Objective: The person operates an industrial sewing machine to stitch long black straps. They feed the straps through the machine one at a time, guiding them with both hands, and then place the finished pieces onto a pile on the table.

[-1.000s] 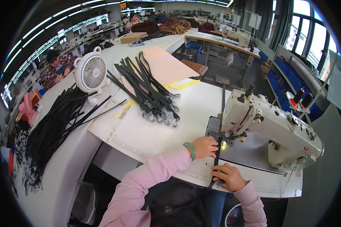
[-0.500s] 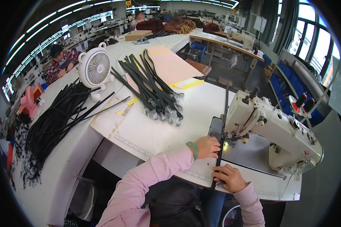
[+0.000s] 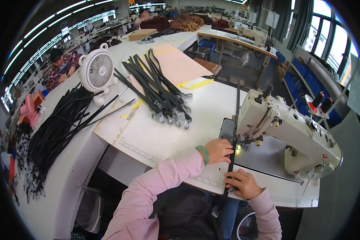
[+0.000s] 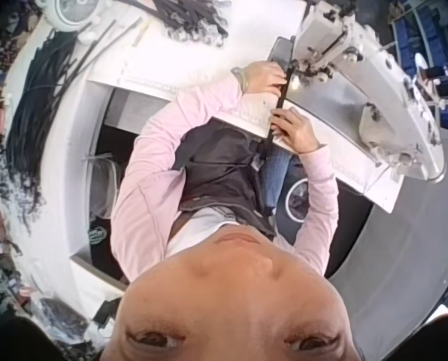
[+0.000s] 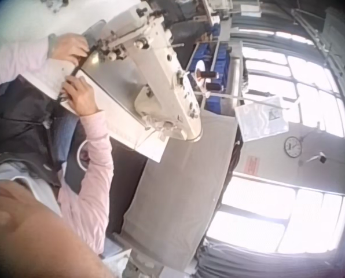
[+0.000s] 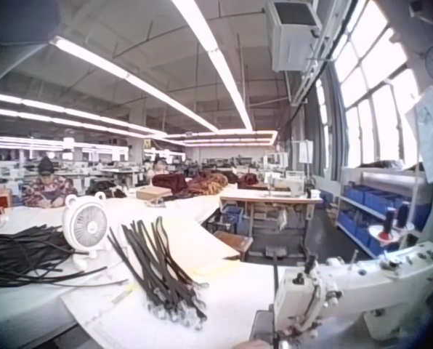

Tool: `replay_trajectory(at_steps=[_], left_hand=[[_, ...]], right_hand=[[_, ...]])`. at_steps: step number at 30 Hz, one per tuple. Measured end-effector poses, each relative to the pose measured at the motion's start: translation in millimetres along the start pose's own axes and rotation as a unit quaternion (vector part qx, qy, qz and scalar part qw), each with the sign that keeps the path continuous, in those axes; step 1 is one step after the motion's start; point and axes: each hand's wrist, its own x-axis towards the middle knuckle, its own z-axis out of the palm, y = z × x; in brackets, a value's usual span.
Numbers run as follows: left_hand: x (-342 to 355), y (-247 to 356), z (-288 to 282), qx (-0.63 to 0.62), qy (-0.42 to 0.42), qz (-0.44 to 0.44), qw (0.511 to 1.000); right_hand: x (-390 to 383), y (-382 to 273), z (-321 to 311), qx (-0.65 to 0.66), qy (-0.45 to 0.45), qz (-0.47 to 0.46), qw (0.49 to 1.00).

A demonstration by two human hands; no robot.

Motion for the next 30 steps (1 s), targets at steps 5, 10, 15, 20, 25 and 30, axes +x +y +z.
replay_trajectory(at_steps=[5,10,15,20,25,30], left_hand=[[2,2,-1,0.01,-0.001,0.004,1.0],[4,3,-5,0.006,-0.004,-0.003,1.0],[5,4,-7,0.005,-0.004,-0.006,1.0],[5,4,-7,-0.002,-0.002,-0.005,1.0],[4,3,-8,0.0,-0.007,-0.006,1.0],[4,2,-7,0.001,-0.01,-0.002,1.0]], right_hand=[[-2,1,-1,0.003,-0.001,0.009,1.0],[-4,5,1,0.02,0.006,0.006,1.0],[-9,10,6,0.016,0.014,-0.003,1.0],[-7,9,4,0.027,0.018,-0.001,0.999],[-10,10,5,0.065,0.05,-0.035,0.996],[-14,12,4,0.083,0.074,-0.051,0.992]])
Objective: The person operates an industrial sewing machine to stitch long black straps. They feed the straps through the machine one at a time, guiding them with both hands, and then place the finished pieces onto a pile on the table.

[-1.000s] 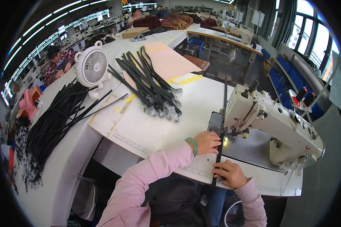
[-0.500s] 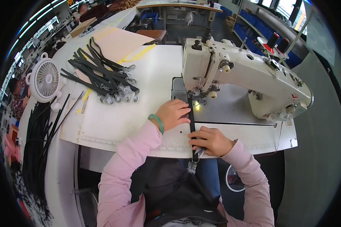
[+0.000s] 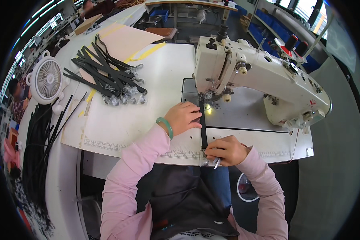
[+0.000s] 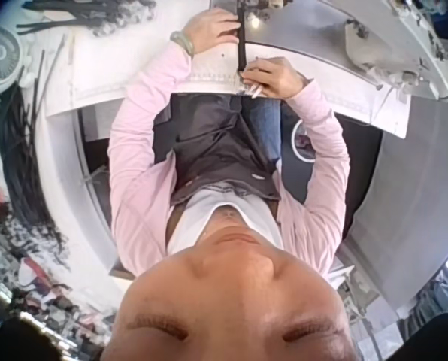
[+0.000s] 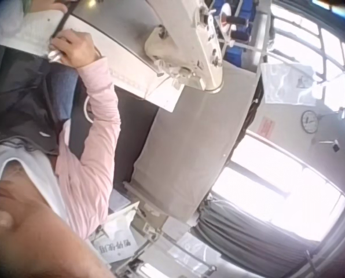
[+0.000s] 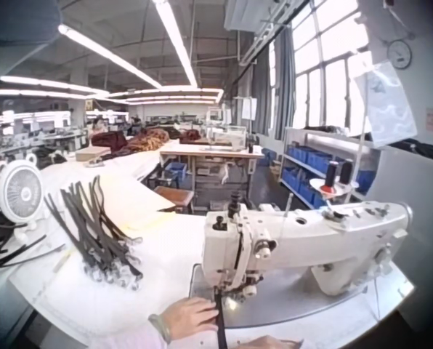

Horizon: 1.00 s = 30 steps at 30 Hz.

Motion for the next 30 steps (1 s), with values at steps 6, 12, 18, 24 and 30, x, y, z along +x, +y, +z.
replay_trajectory(at_steps=[6,12,18,24,30], left_hand=[[0,-1,1,-0.005,0.0,0.004,1.0],[3,0,2,-0.003,0.014,0.02,1.0],[3,0,3,-0.011,0.02,0.014,1.0],[3,1,4,-0.029,0.019,-0.009,0.999],[5,-1,6,0.013,0.04,-0.019,0.999]], right_hand=[[2,-2,0,-0.055,0.027,0.05,0.997],[-1,7,-2,-0.113,0.022,0.062,0.991],[2,26,-8,-0.12,-0.02,0.075,0.99],[6,42,-10,-0.143,-0.039,0.09,0.985],[13,60,-7,-0.128,-0.011,0.103,0.986]])
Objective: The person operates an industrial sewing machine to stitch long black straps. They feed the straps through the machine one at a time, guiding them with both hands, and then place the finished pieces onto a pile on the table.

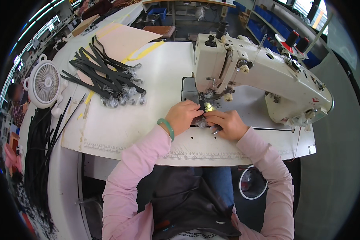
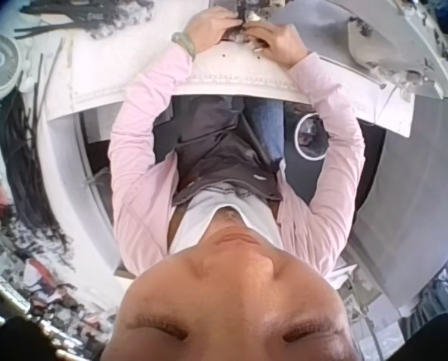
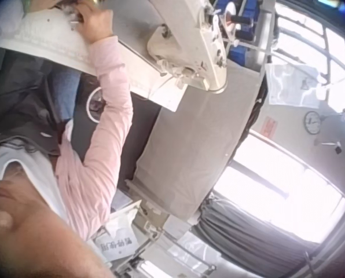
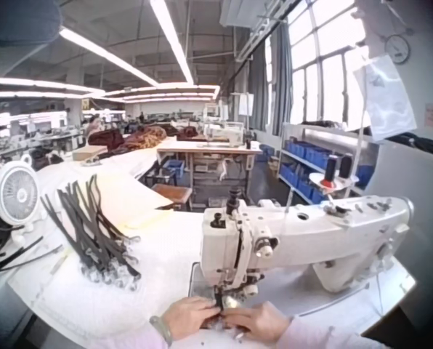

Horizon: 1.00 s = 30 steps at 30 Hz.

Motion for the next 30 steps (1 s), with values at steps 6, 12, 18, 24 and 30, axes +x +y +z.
replay_trajectory(at_steps=[6,12,18,24,30], left_hand=[[10,4,4,0.048,-0.033,-0.074,0.996],[15,29,6,0.077,-0.025,-0.152,0.985],[2,18,17,0.149,-0.022,-0.118,0.982],[11,17,31,0.101,0.01,-0.094,0.99],[5,14,22,0.118,-0.009,-0.105,0.987]], right_hand=[[-4,-10,-5,-0.062,0.034,0.084,0.994],[-72,-13,-80,-0.241,0.316,0.153,0.905],[-180,135,-259,-0.38,0.558,0.397,0.622],[-333,213,-404,-0.236,0.348,0.539,0.73],[-279,180,-281,-0.012,0.545,0.553,0.63]])
